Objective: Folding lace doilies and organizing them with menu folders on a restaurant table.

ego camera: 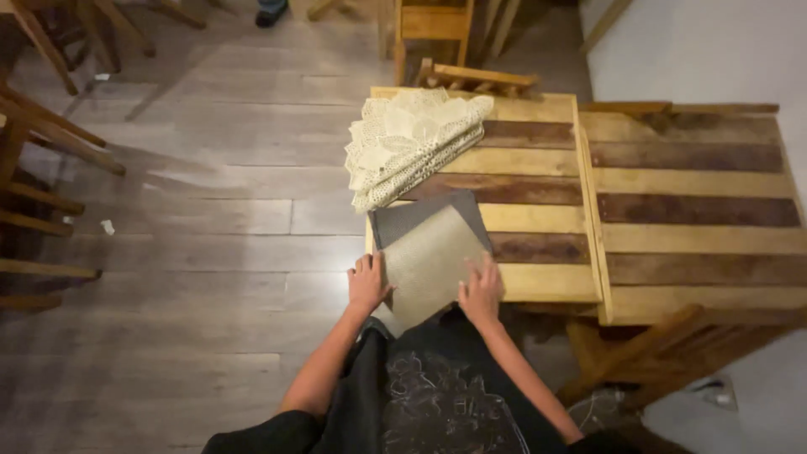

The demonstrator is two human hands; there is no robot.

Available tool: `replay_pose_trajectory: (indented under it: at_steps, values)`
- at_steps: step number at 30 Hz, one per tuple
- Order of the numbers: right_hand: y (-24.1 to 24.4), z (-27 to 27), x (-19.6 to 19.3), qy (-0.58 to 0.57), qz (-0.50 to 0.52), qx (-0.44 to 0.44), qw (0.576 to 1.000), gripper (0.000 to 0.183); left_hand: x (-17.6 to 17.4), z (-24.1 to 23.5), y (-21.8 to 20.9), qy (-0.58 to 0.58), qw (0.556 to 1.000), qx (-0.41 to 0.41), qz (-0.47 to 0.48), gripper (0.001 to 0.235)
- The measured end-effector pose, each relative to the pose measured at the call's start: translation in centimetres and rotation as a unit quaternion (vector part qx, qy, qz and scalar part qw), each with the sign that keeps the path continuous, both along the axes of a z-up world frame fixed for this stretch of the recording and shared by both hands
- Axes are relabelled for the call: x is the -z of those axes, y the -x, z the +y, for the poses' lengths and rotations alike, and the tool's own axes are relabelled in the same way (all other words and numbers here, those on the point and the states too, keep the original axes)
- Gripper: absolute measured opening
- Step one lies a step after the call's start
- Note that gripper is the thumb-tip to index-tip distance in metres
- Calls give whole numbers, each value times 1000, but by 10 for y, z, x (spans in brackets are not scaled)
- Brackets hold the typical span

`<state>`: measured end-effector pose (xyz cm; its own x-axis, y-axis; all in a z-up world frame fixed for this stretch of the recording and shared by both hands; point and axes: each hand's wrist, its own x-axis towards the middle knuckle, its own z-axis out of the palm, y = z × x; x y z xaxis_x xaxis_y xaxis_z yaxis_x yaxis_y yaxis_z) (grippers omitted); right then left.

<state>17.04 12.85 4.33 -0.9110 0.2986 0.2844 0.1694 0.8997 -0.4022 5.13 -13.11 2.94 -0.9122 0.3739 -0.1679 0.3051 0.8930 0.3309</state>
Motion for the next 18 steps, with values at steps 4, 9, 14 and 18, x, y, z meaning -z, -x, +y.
replay_pose_trajectory:
  at_steps: [4, 9, 14, 18]
  values:
    - [7, -29, 3, -12, -80, -42, 996, 62, -4, 10, 14, 103, 992, 18, -73, 109]
    - [8, -45, 25, 122, -98, -110, 982, 42, 75, 12, 9, -149, 952, 32, -266, 72]
    - [12, -46, -14, 189, -20, -35, 981, 35, 8, 53, -5, -366, 855, 78, -360, 48]
    - [26, -32, -68, 267, 120, 8, 956, 31, -99, 93, -31, -442, 875, 57, -187, 45]
